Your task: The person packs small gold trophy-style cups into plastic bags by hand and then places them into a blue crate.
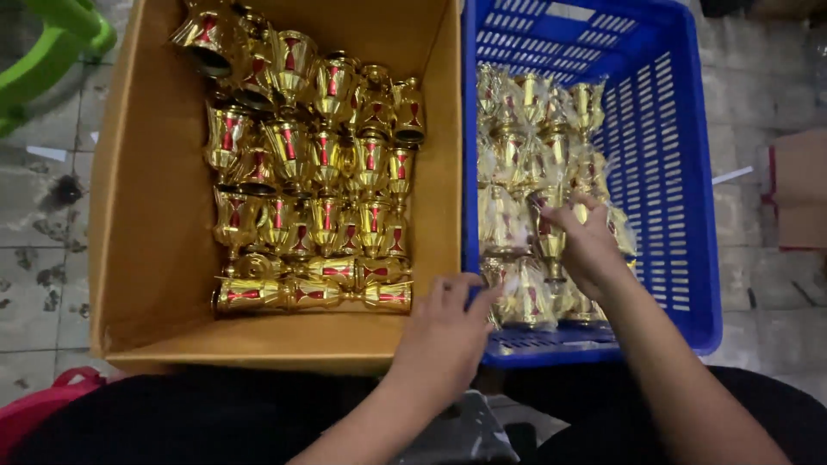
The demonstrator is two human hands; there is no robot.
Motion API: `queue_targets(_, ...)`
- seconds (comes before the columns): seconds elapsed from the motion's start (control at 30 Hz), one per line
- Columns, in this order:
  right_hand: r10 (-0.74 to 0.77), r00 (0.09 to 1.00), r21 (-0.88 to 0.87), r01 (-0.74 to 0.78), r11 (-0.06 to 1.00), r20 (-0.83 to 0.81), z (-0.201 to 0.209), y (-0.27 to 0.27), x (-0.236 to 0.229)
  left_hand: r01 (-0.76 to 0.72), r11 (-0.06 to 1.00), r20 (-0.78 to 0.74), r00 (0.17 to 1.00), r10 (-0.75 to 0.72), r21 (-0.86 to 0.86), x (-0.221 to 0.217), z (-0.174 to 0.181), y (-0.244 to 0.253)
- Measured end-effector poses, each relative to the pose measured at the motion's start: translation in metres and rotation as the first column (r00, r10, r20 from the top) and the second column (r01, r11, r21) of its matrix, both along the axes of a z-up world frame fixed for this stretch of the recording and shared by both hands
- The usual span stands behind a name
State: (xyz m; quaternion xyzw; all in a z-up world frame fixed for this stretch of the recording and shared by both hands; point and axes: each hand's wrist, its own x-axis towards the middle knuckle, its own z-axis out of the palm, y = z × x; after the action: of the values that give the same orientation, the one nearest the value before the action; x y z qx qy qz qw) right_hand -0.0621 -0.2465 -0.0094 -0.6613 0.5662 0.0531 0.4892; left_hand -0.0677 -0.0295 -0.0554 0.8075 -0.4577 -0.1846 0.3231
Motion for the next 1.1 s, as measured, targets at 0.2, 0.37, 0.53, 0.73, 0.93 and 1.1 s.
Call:
queue_targets(0.2,0.332,0.942,-0.295,-0.329,0.897,-0.039,-0.041,-0.031,0.022,0.06,0.982,0.018,0.998,-0.064,0.18,-0.011,-0.029,-0.003)
queue_targets(0.37,0.289,0.957,-0.524,-0.261,0.811,-0.03,-0.108,-0.08,0.08,0.172,0.939,-0.113,0.983,-0.144,0.298,-0.021,-0.045,0.003)
queue_targets(0.53,0.252,0.966,-0.533,-0.24,0.812,-0.051,-0.151,-0.091,0.12,0.089,0.959,-0.147,0.988,-0.05,0.27,-0.022,-0.045,0.002)
queue_targets(0.73,0.337,0.937,-0.326,-0.348,0.879,-0.092,-0.145,-0.081,0.131,0.141,0.952,-0.15,0.983,-0.103,0.272,-0.025,-0.055,-0.004)
queue_targets(0.93,0.397,0.918,-0.455,-0.352,0.818,0.004,-0.16,-0.095,0.129,0.175,0.946,-0.165,0.977,-0.133,0.274,-0.025,-0.054,-0.003)
queue_targets(1.1,0.485,0.873,-0.54,-0.383,0.75,0.055,-0.196,-0.113,0.124,-0.025,0.993,0.093,0.996,0.014,0.114,-0.033,-0.058,0.002)
